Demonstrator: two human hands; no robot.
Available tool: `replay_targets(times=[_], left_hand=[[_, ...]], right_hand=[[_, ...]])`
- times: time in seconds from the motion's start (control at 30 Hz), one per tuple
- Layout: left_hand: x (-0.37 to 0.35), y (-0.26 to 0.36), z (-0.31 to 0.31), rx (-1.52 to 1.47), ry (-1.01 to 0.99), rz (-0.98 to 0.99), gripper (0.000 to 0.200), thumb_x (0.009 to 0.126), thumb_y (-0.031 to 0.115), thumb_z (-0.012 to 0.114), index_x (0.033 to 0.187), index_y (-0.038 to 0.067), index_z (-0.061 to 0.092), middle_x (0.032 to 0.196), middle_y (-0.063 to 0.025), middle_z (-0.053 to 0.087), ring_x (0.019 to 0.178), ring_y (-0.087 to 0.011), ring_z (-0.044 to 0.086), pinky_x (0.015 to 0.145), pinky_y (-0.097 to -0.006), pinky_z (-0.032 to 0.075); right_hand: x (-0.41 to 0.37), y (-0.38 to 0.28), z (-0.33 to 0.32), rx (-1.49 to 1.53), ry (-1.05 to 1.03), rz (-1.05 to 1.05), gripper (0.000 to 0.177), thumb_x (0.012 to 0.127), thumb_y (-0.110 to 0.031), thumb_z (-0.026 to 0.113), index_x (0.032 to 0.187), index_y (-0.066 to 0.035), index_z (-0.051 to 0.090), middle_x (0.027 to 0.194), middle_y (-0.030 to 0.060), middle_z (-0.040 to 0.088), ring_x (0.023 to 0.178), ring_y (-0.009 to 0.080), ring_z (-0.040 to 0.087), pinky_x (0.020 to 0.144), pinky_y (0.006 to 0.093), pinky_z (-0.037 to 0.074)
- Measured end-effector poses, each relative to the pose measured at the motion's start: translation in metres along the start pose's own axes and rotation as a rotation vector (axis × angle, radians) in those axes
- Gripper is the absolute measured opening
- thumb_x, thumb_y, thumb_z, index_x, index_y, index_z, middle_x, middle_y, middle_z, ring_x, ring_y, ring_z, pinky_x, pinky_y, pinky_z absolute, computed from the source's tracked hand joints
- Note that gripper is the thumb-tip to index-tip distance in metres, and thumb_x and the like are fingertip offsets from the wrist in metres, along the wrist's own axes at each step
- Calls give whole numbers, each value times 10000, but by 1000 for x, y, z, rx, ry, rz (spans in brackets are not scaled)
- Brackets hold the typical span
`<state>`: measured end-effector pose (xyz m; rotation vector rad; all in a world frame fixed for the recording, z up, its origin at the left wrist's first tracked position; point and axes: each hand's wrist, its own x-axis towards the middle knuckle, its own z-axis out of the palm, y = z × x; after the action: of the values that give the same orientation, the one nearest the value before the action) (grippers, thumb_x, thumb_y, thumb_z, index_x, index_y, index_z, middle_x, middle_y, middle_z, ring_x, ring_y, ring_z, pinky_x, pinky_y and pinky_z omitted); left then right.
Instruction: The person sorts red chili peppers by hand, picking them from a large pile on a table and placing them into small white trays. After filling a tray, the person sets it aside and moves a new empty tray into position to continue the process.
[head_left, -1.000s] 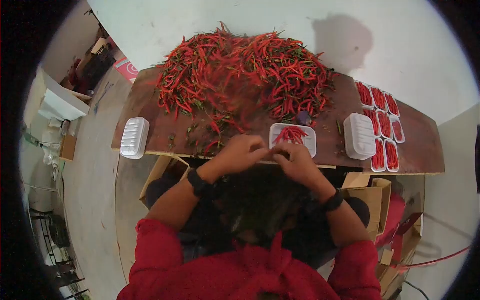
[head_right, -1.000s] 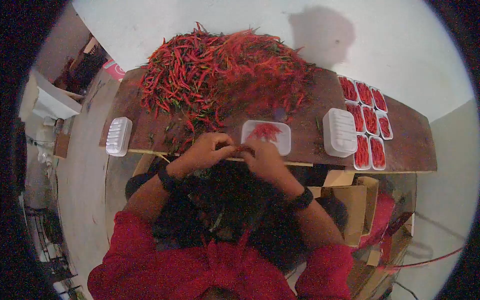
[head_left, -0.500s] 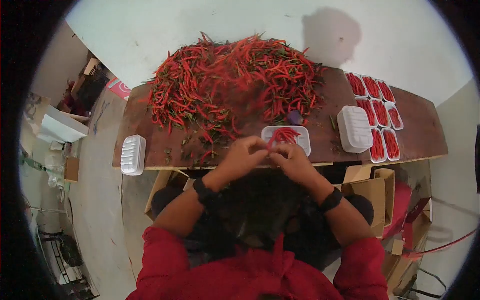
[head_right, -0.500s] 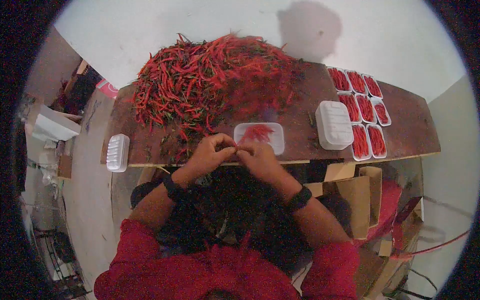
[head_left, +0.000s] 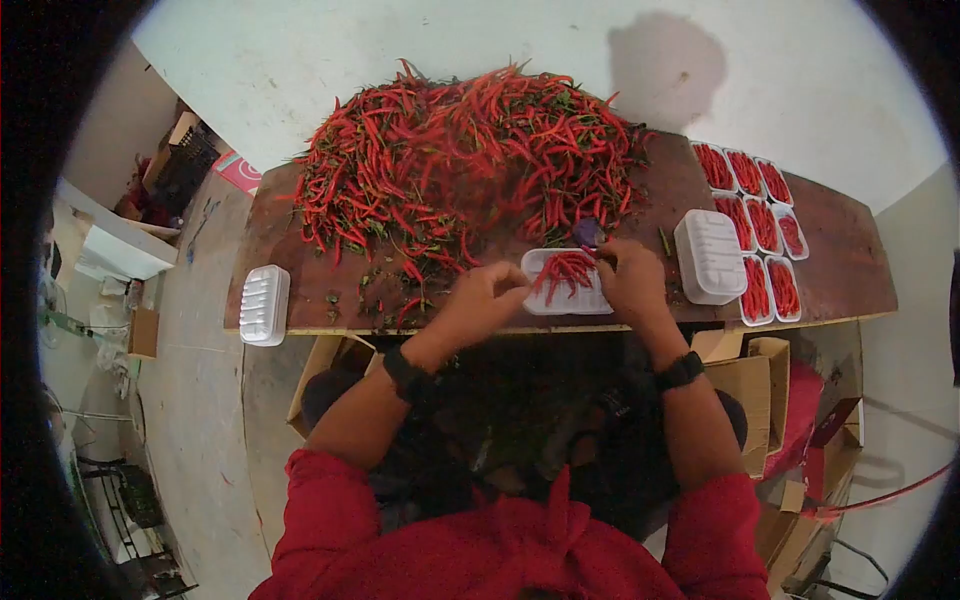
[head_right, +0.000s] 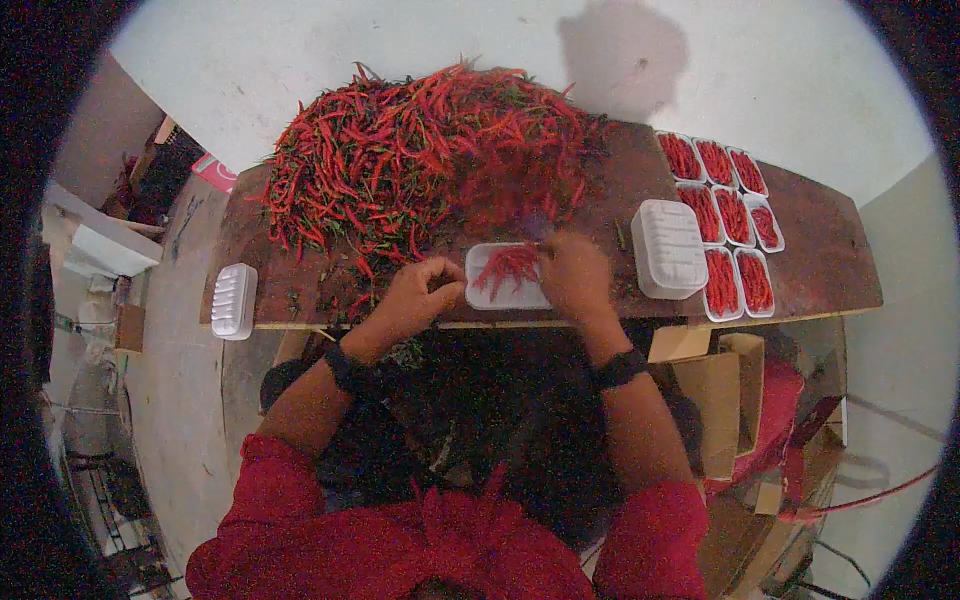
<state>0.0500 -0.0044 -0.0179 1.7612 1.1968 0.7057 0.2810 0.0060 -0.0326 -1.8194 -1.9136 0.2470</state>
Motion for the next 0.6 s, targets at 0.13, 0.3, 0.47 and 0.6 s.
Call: replay_targets(times=[0.13, 0.3, 0.47, 0.6], left_hand=[[-1, -8, -2, 66, -4, 36, 185, 808, 176, 605, 906, 19, 618, 769, -46, 627, 693, -108, 579, 645, -277, 468], [-3, -14, -5, 74, -29, 63, 192, 817, 183, 599, 909, 14, 611, 769, -44, 626, 696, -106, 577, 647, -277, 469], [-6, -5, -8, 46, -49, -1, 214, 784, 186, 583, 893, 6, 621, 841, -127, 638, 811, -244, 619, 731, -341, 465], [-6, -6, -8, 72, -53, 34, 214, 784, 184, 583, 884, -1, 618, 832, -132, 637, 801, -247, 624, 724, -342, 468]], right_hand=[[2, -1, 8, -13, -8, -73, 185, 697, -143, 652, 855, -47, 644, 849, 151, 619, 813, 328, 593, 728, 420, 460], [3, -3, 14, -34, -46, -60, 174, 694, -137, 649, 843, -48, 638, 822, 147, 616, 790, 328, 593, 707, 415, 463], [3, -2, 19, -49, -38, -68, 166, 695, -134, 650, 837, -47, 642, 818, 147, 618, 788, 324, 597, 706, 416, 467], [2, -6, 16, -75, -8, -104, 149, 687, -135, 656, 810, -51, 648, 816, 144, 617, 779, 326, 598, 703, 421, 468]])
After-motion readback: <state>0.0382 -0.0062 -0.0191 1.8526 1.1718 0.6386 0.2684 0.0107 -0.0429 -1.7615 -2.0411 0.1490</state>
